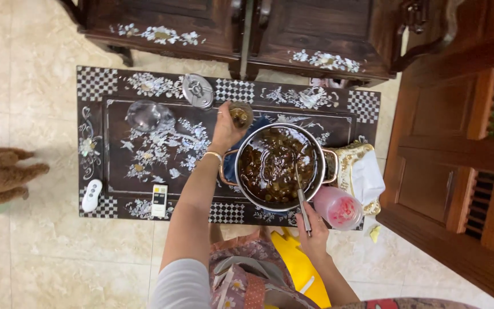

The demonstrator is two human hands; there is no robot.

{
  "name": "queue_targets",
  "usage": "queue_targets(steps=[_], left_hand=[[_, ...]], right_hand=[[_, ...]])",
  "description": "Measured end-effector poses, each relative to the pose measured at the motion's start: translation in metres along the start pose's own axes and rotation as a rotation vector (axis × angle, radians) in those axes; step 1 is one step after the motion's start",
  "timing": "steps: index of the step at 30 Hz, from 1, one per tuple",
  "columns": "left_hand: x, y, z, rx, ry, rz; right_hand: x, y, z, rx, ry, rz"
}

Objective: The person ladles sweet soup with solid ingredients from a large pot into small plastic cups arranged on a tray, filling the cups one at a time and arranging filled cups on the tray.

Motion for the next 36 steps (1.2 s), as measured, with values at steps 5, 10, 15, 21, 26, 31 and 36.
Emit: queue_targets(steps=[5, 10, 15, 21, 26, 31, 36], left_hand=[[0.002, 0.007, 0.003, 0.052, 0.028, 0.069], [-0.023, 0.018, 0.021, 0.096, -0.003, -0.066], [-0.065, 0.073, 0.100, -0.302, -0.203, -0.309], [-0.074, 0.100, 0.224, -0.618, -0.494, -0.112], [-0.029, 0.062, 0.255, -0.427, -0.414, 0.228], [0.039, 0.046, 0.252, -0.381, -0.287, 0.226], [-0.020, 0.062, 0.254, -0.446, -0.221, 0.042]], right_hand=[[-0.021, -0.003, -0.015, 0.102, -0.145, -0.291], [-0.039, -0.004, -0.034, 0.034, -0.549, -0.409], [-0.067, 0.006, -0.050, 0.063, -0.736, -0.643], [-0.063, 0.024, -0.040, -0.013, -0.901, -0.791], [-0.054, 0.031, -0.027, -0.052, -0.951, -0.753], [-0.035, 0.033, -0.009, -0.063, -0.868, -0.762], [-0.028, 0.037, 0.005, -0.102, -0.785, -0.703]])
Point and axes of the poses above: each hand's wrist, its own y-axis away from the middle knuckle, its own z-axis out of the back of the hand, x = y × z, the point moved 10 cm from there along -y, towards the middle knuckle, and after that the axes turned 14 degrees about y, right-handed, at the moved point
